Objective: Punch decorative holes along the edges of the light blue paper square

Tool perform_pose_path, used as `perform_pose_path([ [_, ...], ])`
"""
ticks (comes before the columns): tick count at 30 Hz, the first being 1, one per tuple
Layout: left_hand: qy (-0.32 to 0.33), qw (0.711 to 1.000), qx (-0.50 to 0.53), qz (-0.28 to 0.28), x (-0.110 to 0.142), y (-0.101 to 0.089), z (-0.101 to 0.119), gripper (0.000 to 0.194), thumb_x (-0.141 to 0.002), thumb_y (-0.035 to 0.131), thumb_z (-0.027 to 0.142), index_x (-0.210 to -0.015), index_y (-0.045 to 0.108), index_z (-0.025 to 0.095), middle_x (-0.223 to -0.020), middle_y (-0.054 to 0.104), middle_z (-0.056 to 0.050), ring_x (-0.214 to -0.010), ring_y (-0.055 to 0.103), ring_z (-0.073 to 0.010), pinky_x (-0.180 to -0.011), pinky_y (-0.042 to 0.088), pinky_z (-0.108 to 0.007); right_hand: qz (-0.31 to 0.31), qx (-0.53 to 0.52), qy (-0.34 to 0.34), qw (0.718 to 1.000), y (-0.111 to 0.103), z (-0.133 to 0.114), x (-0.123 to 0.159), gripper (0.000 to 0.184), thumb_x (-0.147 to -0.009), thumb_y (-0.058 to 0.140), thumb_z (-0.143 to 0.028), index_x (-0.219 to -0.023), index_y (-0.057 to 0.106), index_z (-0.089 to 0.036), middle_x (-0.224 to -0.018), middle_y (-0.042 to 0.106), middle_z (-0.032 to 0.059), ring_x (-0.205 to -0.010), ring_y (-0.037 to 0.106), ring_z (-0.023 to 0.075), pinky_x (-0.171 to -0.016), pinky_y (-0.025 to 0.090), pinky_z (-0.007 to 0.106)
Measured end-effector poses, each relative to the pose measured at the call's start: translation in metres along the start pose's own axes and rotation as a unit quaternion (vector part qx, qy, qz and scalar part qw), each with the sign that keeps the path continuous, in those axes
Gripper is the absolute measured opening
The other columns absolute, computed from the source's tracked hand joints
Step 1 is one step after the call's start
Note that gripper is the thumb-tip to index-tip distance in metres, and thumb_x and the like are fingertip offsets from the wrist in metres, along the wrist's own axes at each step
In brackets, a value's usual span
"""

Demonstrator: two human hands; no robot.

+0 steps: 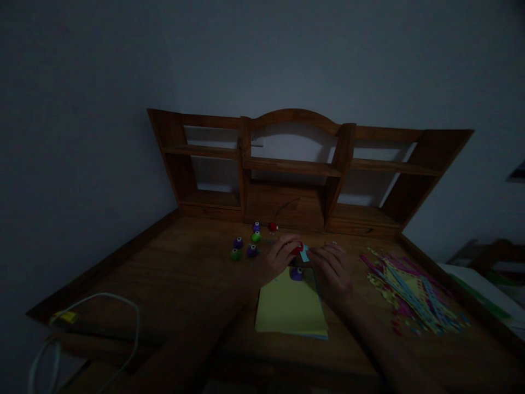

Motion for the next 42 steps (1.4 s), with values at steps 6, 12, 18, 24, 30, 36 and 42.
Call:
perform_pose_path([
  [6,-0.001,1.000,0.004,0.030,0.001,-0.004,0.000,0.041,-0.092,0.050,0.015,-0.132,0.044,0.021,-0.131,0.052,-0.011,-0.124,0.052,-0.0197,-0.102,0.050,-0.038,0.009,0.011,0.000,1.000,-0.002,-0.001,0.000,0.039,-0.088,0.054,-0.008,-0.123,0.059,-0.025,-0.105,0.070,0.0062,-0.100,0.062,0.0212,-0.098,0.046,0.047],
  [12,-0.002,1.000,-0.004,0.024,-0.001,-0.003,0.001,0.040,-0.092,0.051,0.017,-0.131,0.044,0.021,-0.129,0.053,-0.012,-0.121,0.054,-0.0208,-0.099,0.052,-0.039,0.007,0.019,-0.008,1.000,-0.001,-0.002,-0.001,0.038,-0.087,0.056,-0.008,-0.122,0.059,-0.023,-0.106,0.070,0.0072,-0.100,0.061,0.0211,-0.097,0.047,0.046],
  [18,-0.008,1.000,-0.010,0.018,-0.002,-0.004,0.002,0.044,-0.092,0.050,0.016,-0.135,0.041,0.021,-0.129,0.053,-0.013,-0.122,0.053,-0.0213,-0.098,0.052,-0.039,0.005,0.008,0.004,1.000,0.002,0.001,-0.001,0.036,-0.089,0.053,-0.009,-0.121,0.059,-0.025,-0.108,0.070,0.0064,-0.101,0.062,0.0217,-0.096,0.046,0.046],
  [24,-0.009,1.000,0.003,0.011,0.001,0.001,-0.004,0.043,-0.093,0.050,0.017,-0.134,0.044,0.023,-0.128,0.052,-0.012,-0.119,0.054,-0.0208,-0.098,0.052,-0.038,-0.021,-0.002,0.011,1.000,0.007,0.004,-0.001,0.042,-0.089,0.050,-0.008,-0.126,0.056,-0.024,-0.114,0.069,0.0066,-0.103,0.061,0.0228,-0.096,0.045,0.046],
  [30,-0.028,0.999,0.035,0.006,0.002,0.004,-0.009,0.036,-0.093,0.050,0.019,-0.128,0.048,0.024,-0.127,0.050,-0.011,-0.117,0.056,-0.0198,-0.095,0.053,-0.037,-0.022,-0.006,0.011,1.000,0.008,0.005,0.000,0.042,-0.090,0.049,-0.008,-0.128,0.055,-0.025,-0.115,0.069,0.0068,-0.101,0.063,0.0222,-0.096,0.045,0.046],
  [36,-0.020,0.999,0.033,0.004,-0.001,0.000,-0.005,0.031,-0.091,0.052,0.018,-0.122,0.048,0.020,-0.128,0.050,-0.014,-0.120,0.054,-0.0217,-0.096,0.052,-0.038,-0.023,-0.014,0.003,1.000,0.007,0.003,-0.002,0.044,-0.088,0.051,-0.007,-0.129,0.055,-0.024,-0.114,0.069,0.0070,-0.101,0.062,0.0225,-0.094,0.047,0.045],
  [42,-0.019,1.000,0.017,0.013,-0.003,-0.003,-0.004,0.031,-0.092,0.050,0.018,-0.122,0.047,0.021,-0.126,0.052,-0.012,-0.119,0.055,-0.0225,-0.097,0.052,-0.041,-0.012,-0.013,0.009,1.000,0.007,0.005,0.001,0.045,-0.089,0.051,-0.007,-0.130,0.054,-0.025,-0.115,0.069,0.0063,-0.101,0.063,0.0229,-0.094,0.047,0.046],
])
Point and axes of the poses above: each hand's wrist, its own x-axis away from the middle knuckle, its own y-axis out of the palm, z = x × y, the point moved 10 cm from there along -x, towards the middle knuckle
